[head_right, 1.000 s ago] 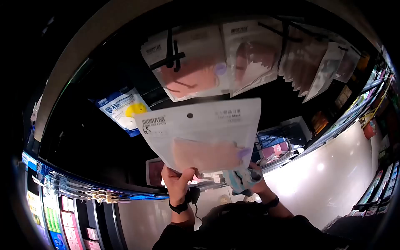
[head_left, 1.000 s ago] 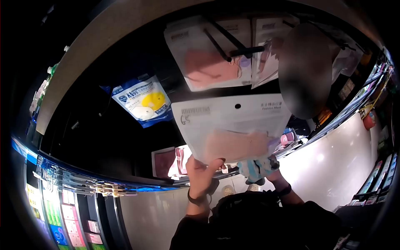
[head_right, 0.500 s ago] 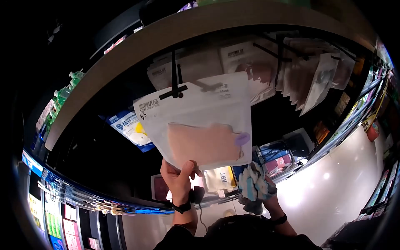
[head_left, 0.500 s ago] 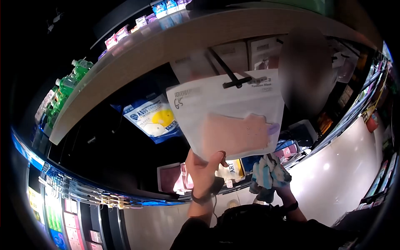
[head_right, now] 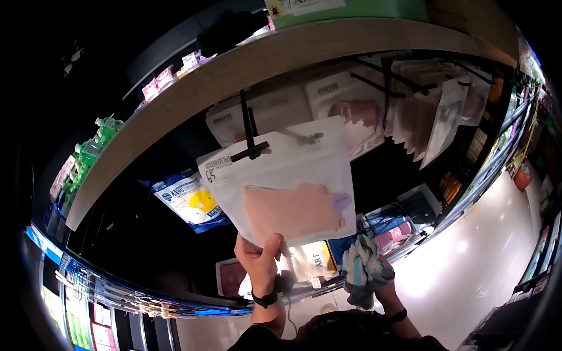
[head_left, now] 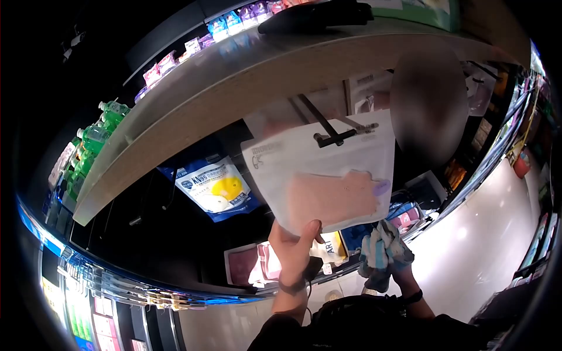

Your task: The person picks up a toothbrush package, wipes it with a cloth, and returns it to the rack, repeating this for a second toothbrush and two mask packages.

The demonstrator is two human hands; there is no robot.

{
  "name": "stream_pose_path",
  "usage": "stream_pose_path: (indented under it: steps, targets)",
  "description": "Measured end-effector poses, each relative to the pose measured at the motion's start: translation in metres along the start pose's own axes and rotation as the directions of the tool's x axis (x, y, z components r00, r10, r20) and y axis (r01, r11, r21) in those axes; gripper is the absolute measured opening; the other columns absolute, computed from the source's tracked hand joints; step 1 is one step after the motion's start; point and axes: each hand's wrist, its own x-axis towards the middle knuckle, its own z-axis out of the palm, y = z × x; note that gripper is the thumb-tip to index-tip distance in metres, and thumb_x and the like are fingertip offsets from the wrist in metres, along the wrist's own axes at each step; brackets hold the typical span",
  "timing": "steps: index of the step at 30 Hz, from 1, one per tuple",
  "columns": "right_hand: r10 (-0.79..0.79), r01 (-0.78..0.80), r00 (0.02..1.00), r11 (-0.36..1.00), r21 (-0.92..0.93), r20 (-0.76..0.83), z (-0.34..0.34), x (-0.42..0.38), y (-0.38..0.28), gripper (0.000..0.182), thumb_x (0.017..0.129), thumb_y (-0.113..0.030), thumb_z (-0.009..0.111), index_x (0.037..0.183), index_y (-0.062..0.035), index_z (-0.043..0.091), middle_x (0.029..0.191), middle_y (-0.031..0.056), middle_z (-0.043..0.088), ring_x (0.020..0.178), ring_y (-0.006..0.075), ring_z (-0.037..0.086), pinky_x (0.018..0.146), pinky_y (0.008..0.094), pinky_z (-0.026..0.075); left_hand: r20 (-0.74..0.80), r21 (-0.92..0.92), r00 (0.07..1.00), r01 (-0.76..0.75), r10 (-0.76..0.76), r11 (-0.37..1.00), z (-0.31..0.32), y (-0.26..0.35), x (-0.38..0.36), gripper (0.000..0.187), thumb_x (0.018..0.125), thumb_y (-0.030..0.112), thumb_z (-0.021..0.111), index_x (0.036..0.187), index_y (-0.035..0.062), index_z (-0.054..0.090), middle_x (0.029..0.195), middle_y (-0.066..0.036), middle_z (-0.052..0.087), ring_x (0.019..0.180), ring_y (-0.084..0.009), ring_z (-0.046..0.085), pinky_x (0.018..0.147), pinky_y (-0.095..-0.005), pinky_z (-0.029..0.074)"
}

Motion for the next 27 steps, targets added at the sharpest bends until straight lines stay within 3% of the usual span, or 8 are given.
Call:
stream_pose_path:
  steps: [3, 6, 13, 15, 18, 21, 24, 27]
  targets:
    - [0.06, -0.06, 0.998, 0.998, -0.004, -0.026, 0.003, -0.002, 0.001, 0.04, 0.085, -0.015, 0.067, 0.121, -0.0036, 0.054, 0.11, 0.0059, 0.062, 0.099, 0.0127, 0.058, 0.089, 0.0296, 0.048, 0.011, 0.057, 1.0, 0.009, -0.01, 0.998, -0.002, 0.002, 0.007, 0.032, 0.083, 0.006, 0.07, 0.107, -0.0066, 0.053, 0.08, -0.01, 0.063, 0.06, -0.0128, 0.059, 0.051, -0.0224, 0.047]
    - [0.041, -0.041, 0.999, 0.996, -0.083, 0.008, 0.0, -0.002, 0.009, 0.047, 0.089, -0.014, 0.062, 0.132, -0.0012, 0.047, 0.119, 0.0067, 0.059, 0.105, 0.0149, 0.058, 0.091, 0.0322, 0.049, -0.097, 0.124, 0.995, 0.012, 0.0, 0.992, -0.001, -0.004, 0.017, 0.032, 0.082, 0.005, 0.07, 0.108, -0.0037, 0.053, 0.077, -0.008, 0.063, 0.052, -0.01, 0.056, 0.044, -0.0206, 0.04]
    - [0.045, -0.038, 0.994, 0.997, 0.07, -0.097, 0.007, -0.006, 0.0, 0.041, 0.09, -0.018, 0.064, 0.127, -0.0032, 0.053, 0.113, 0.0066, 0.063, 0.102, 0.0136, 0.058, 0.09, 0.0301, 0.047, -0.198, 0.252, 0.971, -0.085, 0.137, 0.964, 0.005, -0.014, 0.058, 0.03, 0.083, 0.01, 0.071, 0.107, -0.001, 0.056, 0.073, -0.004, 0.062, 0.046, -0.0077, 0.053, 0.042, -0.0187, 0.04]
    - [0.028, -0.02, 0.992, 0.998, 0.066, -0.12, 0.008, -0.009, -0.001, 0.043, 0.09, -0.018, 0.064, 0.128, -0.0031, 0.053, 0.115, 0.0073, 0.063, 0.103, 0.0138, 0.058, 0.09, 0.0304, 0.047, -0.201, 0.243, 0.97, -0.088, 0.139, 0.966, 0.003, -0.022, 0.068, 0.03, 0.084, 0.013, 0.072, 0.107, 0.0002, 0.056, 0.075, -0.002, 0.061, 0.048, -0.0063, 0.052, 0.044, -0.0184, 0.042]
    - [-0.03, 0.015, 0.99, 0.994, -0.105, -0.137, 0.007, -0.012, -0.003, 0.045, 0.09, -0.019, 0.064, 0.13, -0.0026, 0.051, 0.117, 0.0078, 0.063, 0.104, 0.0141, 0.059, 0.091, 0.0306, 0.047, -0.211, 0.232, 0.965, -0.106, 0.157, 0.967, 0.003, -0.032, 0.078, 0.03, 0.084, 0.015, 0.072, 0.106, 0.001, 0.056, 0.077, -0.001, 0.06, 0.053, -0.0059, 0.053, 0.046, -0.018, 0.043]
    - [0.008, -0.012, 0.984, 1.0, -0.022, -0.175, 0.008, -0.016, -0.006, 0.048, 0.09, -0.02, 0.064, 0.132, -0.0024, 0.05, 0.118, 0.0086, 0.063, 0.105, 0.0156, 0.059, 0.092, 0.0311, 0.047, -0.202, 0.22, 0.962, -0.14, 0.185, 0.965, 0.0, -0.043, 0.083, 0.03, 0.084, 0.014, 0.073, 0.105, 0.002, 0.055, 0.078, -0.001, 0.058, 0.058, -0.0057, 0.055, 0.049, -0.0172, 0.043]
    - [-0.057, 0.009, 0.981, 0.969, -0.248, -0.187, 0.009, -0.019, -0.007, 0.049, 0.09, -0.022, 0.065, 0.132, -0.0019, 0.049, 0.119, 0.0094, 0.062, 0.106, 0.0171, 0.059, 0.094, 0.0313, 0.047, -0.208, 0.196, 0.958, -0.156, 0.197, 0.968, -0.005, -0.051, 0.079, 0.032, 0.084, 0.011, 0.072, 0.107, 0.003, 0.05, 0.082, -0.001, 0.058, 0.063, -0.0058, 0.056, 0.051, -0.0163, 0.042]
    - [-0.052, -0.002, 0.972, 0.974, -0.227, -0.231, 0.019, -0.021, -0.021, 0.049, 0.09, -0.022, 0.065, 0.132, -0.0011, 0.049, 0.12, 0.0101, 0.061, 0.108, 0.0181, 0.059, 0.096, 0.0316, 0.046, -0.226, 0.137, 0.942, -0.222, 0.248, 0.965, -0.011, -0.072, 0.076, 0.035, 0.085, 0.007, 0.071, 0.109, 0.004, 0.045, 0.089, -0.003, 0.059, 0.068, -0.0063, 0.057, 0.05, -0.0161, 0.039]
